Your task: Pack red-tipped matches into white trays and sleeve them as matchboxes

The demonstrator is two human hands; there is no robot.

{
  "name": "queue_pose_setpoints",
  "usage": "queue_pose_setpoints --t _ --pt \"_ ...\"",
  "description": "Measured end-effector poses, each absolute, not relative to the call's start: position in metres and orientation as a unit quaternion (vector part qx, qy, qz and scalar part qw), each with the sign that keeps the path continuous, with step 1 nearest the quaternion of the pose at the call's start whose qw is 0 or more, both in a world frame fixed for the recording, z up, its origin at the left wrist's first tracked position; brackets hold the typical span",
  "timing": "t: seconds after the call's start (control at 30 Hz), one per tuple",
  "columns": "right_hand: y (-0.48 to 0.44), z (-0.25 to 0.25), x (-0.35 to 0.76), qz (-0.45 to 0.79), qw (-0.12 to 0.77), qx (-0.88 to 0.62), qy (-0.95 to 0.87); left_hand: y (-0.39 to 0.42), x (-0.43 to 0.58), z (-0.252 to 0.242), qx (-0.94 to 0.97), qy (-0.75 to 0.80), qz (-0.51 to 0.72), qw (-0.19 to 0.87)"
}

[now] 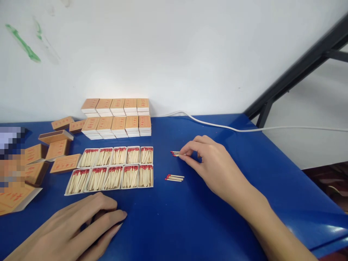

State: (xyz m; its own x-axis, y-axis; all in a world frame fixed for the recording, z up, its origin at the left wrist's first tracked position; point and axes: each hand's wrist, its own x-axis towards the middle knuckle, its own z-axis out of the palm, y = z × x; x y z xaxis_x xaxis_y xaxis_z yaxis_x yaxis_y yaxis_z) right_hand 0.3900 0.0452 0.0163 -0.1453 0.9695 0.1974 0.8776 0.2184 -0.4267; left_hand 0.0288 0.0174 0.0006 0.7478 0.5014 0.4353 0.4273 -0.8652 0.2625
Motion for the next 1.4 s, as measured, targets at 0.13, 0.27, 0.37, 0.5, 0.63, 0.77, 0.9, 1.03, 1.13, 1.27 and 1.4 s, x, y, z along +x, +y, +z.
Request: queue_pose_setpoints --t 0.13,0.27,0.37,0.5,0.63,0.77,0.9,1.03,1.13,1.27,1.4 --pt "0.046 0.011 0.385 0.111 0.226 -0.603 -0.757 0.015 0.026 -0.004 0.927 0.259 0.255 0.095" --pt "0.047 0.011 0.384 0.121 0.223 -0.606 -0.754 0.013 0.022 -0.009 0.936 0.249 0.236 0.082" --pt "0.045 0.014 0.386 0.146 0.204 -0.614 -0.748 0.014 0.024 -0.005 0.934 0.248 0.244 0.081" --pt "0.04 0.021 0.388 0.217 0.172 -0.594 -0.755 0.016 0.026 -0.002 0.929 0.257 0.248 0.099" --pt "0.034 0.028 0.385 0.253 0.154 -0.58 -0.759 0.013 0.023 -0.008 0.925 0.261 0.253 0.109" --pt "0.034 0.028 0.383 0.233 0.18 -0.586 -0.755 0.013 0.022 -0.012 0.927 0.263 0.249 0.095" --pt "0.041 0.021 0.383 0.108 0.232 -0.611 -0.749 0.016 0.029 -0.008 0.93 0.267 0.24 0.082" --pt "0.046 0.012 0.382 0.071 0.23 -0.611 -0.754 0.016 0.033 -0.008 0.93 0.269 0.238 0.081" --pt "0.046 0.009 0.383 0.083 0.222 -0.607 -0.758 0.013 0.028 -0.011 0.93 0.27 0.236 0.085" --pt "0.044 0.012 0.387 0.13 0.205 -0.595 -0.766 0.012 0.022 -0.011 0.929 0.262 0.247 0.087" --pt "0.04 0.021 0.391 0.192 0.163 -0.573 -0.78 0.017 0.025 -0.003 0.936 0.247 0.242 0.07"
